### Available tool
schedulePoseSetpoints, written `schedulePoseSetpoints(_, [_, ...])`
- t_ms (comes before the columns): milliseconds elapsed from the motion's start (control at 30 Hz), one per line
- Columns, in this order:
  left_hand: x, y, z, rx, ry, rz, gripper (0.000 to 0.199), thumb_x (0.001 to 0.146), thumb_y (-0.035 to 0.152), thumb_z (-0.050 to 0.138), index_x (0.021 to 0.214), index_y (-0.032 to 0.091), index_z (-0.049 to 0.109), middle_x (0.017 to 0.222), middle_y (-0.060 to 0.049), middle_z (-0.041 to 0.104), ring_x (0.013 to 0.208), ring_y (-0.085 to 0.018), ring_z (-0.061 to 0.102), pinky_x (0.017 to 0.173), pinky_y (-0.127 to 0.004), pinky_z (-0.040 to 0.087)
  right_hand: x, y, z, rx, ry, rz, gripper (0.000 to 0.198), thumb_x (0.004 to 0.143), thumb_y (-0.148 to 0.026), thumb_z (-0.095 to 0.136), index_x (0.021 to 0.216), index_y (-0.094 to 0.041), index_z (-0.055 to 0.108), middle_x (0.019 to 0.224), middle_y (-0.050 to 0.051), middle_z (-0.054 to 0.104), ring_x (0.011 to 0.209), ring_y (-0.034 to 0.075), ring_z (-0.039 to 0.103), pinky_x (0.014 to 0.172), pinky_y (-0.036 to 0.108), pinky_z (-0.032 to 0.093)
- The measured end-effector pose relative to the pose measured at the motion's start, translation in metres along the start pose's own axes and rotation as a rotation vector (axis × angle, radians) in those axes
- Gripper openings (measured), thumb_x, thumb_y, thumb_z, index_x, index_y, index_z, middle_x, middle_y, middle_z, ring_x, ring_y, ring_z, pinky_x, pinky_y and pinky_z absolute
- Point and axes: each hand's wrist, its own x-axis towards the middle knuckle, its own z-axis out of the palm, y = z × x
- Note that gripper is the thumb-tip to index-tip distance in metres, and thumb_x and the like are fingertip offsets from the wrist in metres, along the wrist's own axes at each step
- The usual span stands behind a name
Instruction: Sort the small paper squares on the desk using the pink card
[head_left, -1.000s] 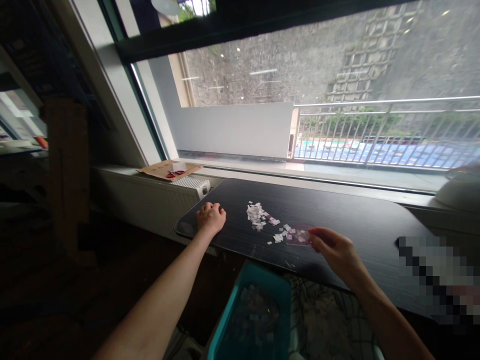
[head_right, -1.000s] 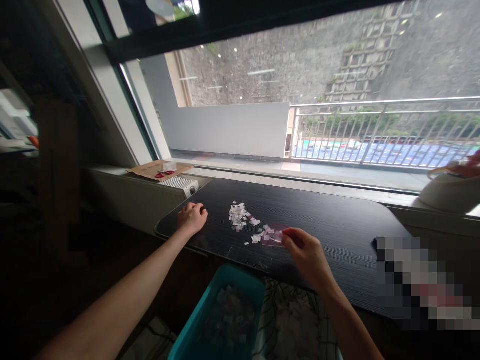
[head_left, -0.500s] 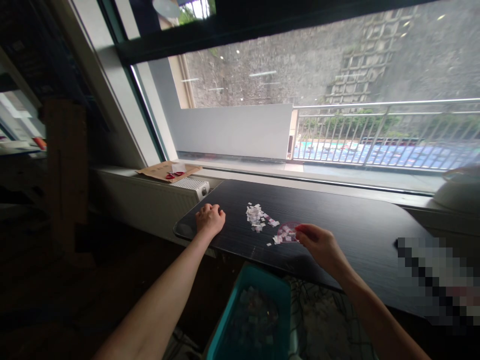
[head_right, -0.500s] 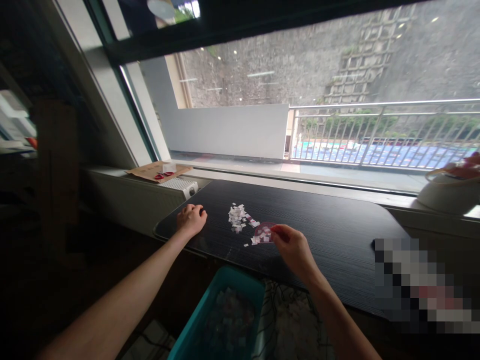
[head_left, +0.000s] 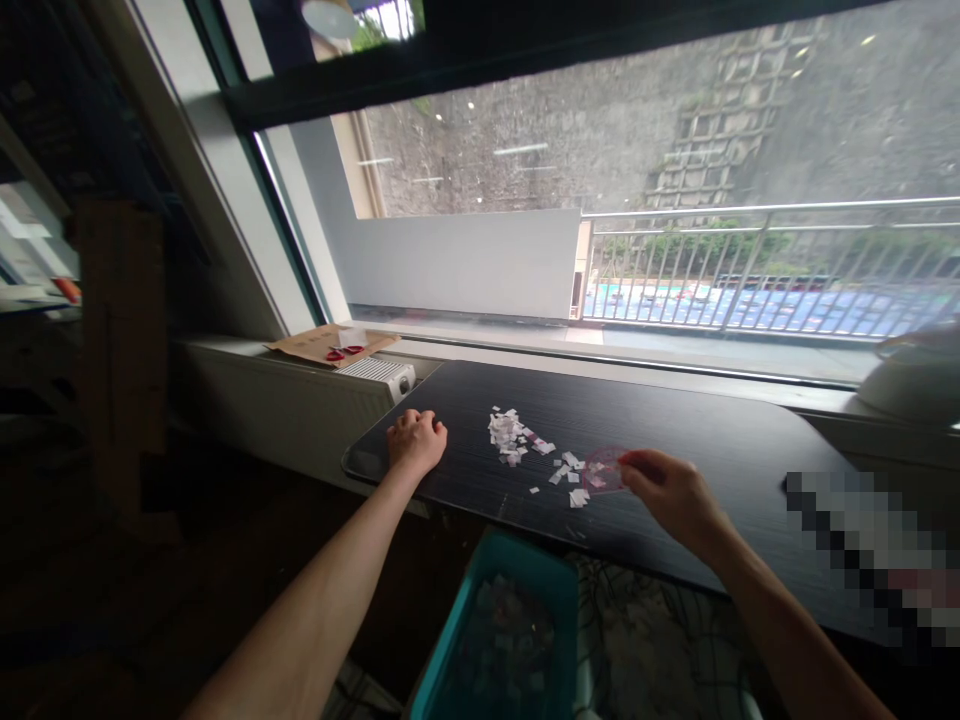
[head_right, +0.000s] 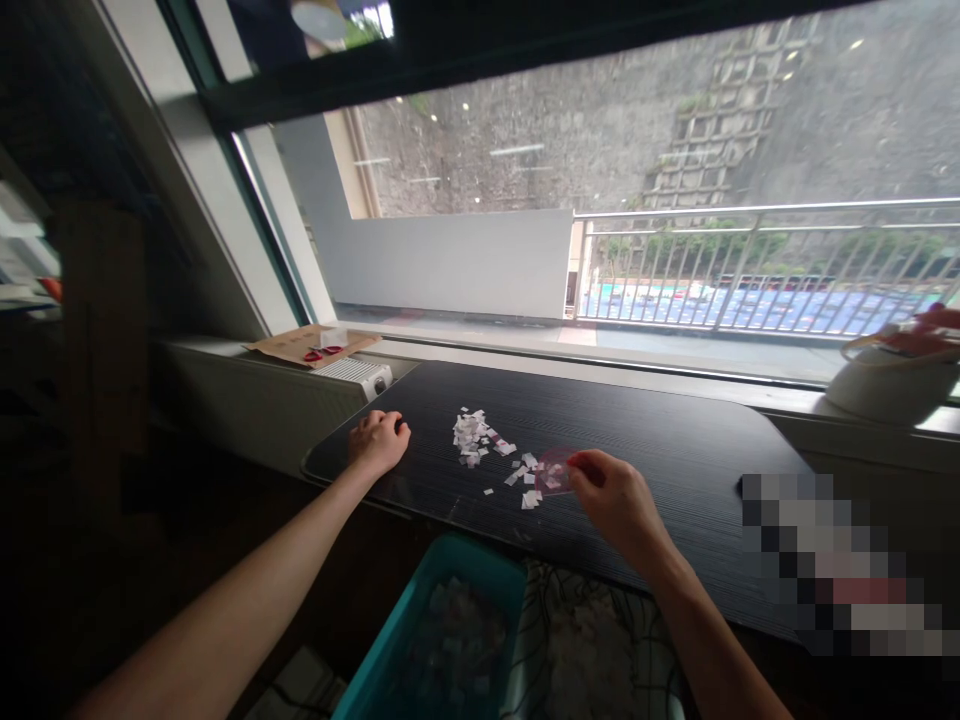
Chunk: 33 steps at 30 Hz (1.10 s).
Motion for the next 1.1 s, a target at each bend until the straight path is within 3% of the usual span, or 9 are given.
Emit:
schedulePoseSetpoints(400, [0.001,0.000,0.000,-0.001,-0.004,0.000,0.029,0.092,0.035,0.057,0.115,0.017,0.058,0.120,-0.009,0.057,0.105,-0.024,0.057,0.088,-0.046,0.048,-0.010,0.010,-0.019,-0.113,0.052,0.028,0.026,0.074,-0.039,0.056,0.082,-0.021,0.072,0.077,0.005,0.076,0.074,0.023,0.070,0.070,0.033,0.051])
schedulePoseSetpoints(633, [0.000,0.001,-0.003,0.010,0.003,-0.002,0.029,0.092,0.035,0.057,0.115,0.017,0.058,0.119,-0.009,0.057,0.105,-0.024,0.057,0.087,-0.045,0.049,-0.014,0.013,-0.038,-0.223,-0.011,0.055,0.026,0.073,-0.039,0.055,0.082,-0.021,0.072,0.075,0.003,0.076,0.072,0.023,0.070,0.066,0.031,0.051])
schedulePoseSetpoints(900, [0.001,-0.001,-0.001,0.015,0.009,0.003,0.029,0.092,0.034,0.057,0.115,0.017,0.058,0.119,-0.009,0.057,0.105,-0.024,0.057,0.088,-0.046,0.049,-0.026,0.017,-0.056,-0.190,-0.039,0.066,0.027,0.073,-0.042,0.056,0.081,-0.022,0.072,0.074,0.003,0.076,0.071,0.023,0.071,0.063,0.029,0.052])
schedulePoseSetpoints(1100, [0.002,-0.002,0.000,0.013,0.010,0.002,0.029,0.092,0.034,0.057,0.116,0.017,0.058,0.120,-0.009,0.057,0.105,-0.024,0.057,0.088,-0.046,0.049,-0.039,0.026,-0.064,-0.136,-0.013,0.077,0.031,0.073,-0.043,0.056,0.086,-0.021,0.072,0.083,0.005,0.077,0.078,0.024,0.072,0.073,0.032,0.055])
